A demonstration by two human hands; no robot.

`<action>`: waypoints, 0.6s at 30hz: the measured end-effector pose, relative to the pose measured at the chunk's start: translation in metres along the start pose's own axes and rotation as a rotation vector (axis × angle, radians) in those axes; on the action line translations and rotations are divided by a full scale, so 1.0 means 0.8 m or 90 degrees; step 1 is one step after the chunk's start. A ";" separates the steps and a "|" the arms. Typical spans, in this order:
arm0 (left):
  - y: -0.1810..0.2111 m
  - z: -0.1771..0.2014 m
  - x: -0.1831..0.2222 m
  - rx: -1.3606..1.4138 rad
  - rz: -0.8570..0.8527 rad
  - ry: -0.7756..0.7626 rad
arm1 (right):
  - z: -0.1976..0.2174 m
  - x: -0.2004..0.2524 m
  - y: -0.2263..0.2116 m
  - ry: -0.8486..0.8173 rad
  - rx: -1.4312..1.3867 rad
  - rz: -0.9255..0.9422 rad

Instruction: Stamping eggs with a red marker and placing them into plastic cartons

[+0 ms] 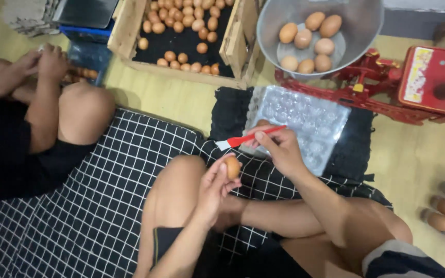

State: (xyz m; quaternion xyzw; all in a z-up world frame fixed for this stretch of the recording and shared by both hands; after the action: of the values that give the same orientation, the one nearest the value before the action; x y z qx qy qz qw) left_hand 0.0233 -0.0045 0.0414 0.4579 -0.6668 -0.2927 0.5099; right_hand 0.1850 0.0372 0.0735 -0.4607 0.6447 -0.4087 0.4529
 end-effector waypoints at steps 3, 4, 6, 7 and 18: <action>-0.035 0.015 -0.021 -0.011 -0.004 0.010 | -0.001 0.008 0.010 -0.012 -0.008 -0.050; -0.045 0.019 -0.037 -0.013 -0.011 0.007 | -0.003 0.005 0.006 -0.022 -0.008 -0.052; -0.052 0.020 -0.056 -0.009 -0.023 0.001 | 0.008 0.000 0.012 -0.018 -0.008 -0.056; -0.052 0.018 -0.067 -0.012 -0.037 -0.004 | 0.015 -0.004 0.015 -0.014 -0.014 -0.059; -0.042 0.009 -0.073 0.033 -0.009 0.009 | 0.032 -0.015 0.029 -0.033 0.004 -0.124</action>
State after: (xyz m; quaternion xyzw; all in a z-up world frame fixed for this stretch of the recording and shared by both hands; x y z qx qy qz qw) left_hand 0.0306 0.0344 -0.0139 0.4779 -0.6673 -0.2760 0.5001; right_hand 0.2062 0.0515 0.0474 -0.5298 0.5837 -0.4410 0.4290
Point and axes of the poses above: each hand's wrist, its own x-axis away from the middle knuckle, its own z-axis out of the back of the hand, y = z × x, the point moved 4 cm from there along -x, towards the middle knuckle, and after that the axes turned 7 degrees about y, right-handed, at the moved point
